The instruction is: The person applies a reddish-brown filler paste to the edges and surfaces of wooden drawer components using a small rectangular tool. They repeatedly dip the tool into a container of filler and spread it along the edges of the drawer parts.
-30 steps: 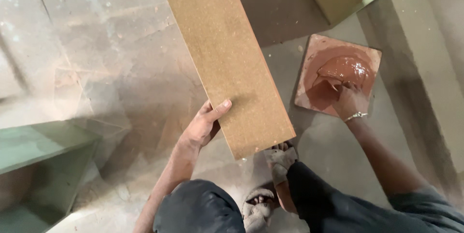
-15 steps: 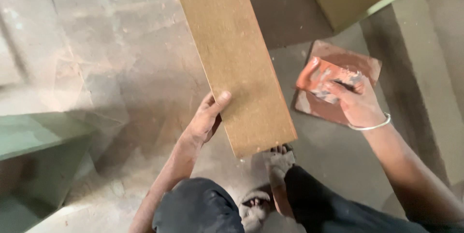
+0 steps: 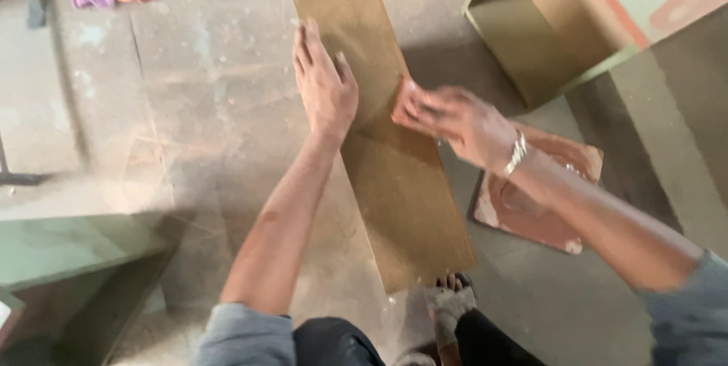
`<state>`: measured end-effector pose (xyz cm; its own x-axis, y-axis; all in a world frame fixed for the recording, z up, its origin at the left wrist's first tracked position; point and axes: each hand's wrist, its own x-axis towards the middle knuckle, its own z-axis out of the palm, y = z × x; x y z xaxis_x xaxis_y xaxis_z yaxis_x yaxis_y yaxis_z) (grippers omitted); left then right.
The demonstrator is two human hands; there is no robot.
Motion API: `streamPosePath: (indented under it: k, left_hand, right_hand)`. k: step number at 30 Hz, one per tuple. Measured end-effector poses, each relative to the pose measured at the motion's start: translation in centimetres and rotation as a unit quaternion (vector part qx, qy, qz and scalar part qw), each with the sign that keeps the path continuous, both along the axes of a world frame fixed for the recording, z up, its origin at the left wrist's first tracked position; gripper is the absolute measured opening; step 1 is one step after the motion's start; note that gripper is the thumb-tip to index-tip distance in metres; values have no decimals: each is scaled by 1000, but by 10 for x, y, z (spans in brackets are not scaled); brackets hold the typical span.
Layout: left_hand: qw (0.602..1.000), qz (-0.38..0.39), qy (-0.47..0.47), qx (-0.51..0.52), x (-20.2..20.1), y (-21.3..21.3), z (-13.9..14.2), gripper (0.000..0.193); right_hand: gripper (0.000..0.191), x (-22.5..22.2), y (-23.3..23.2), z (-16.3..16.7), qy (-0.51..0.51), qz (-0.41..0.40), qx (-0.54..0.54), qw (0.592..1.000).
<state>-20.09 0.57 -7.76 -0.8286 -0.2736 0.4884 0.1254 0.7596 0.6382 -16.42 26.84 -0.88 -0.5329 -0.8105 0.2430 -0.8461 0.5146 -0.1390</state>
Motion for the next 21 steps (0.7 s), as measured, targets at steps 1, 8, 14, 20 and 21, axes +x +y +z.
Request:
streamPosePath:
  k: [1,8,14,20,21]
  left_hand:
    - [1000,-2,-17,1,-3,1,1,62]
    - [994,7,-77,-71,0,5,20,57]
    - [988,27,-110,-108,-2,6,25,53]
    - [989,40,-128,-69,-3,4,18,51]
    - [989,39,-130,-64,-3,4,17,52]
  right_hand:
    - [77,8,1,4,28,-9,64,998]
    - [45,36,12,54,123,-115,263,950]
    - [23,-70,-56,60,44,-45,141,988]
    - [17,-4,-37,64,-68,-18,349,935]
    - [19,10,-25,65,-87,6,356,930]
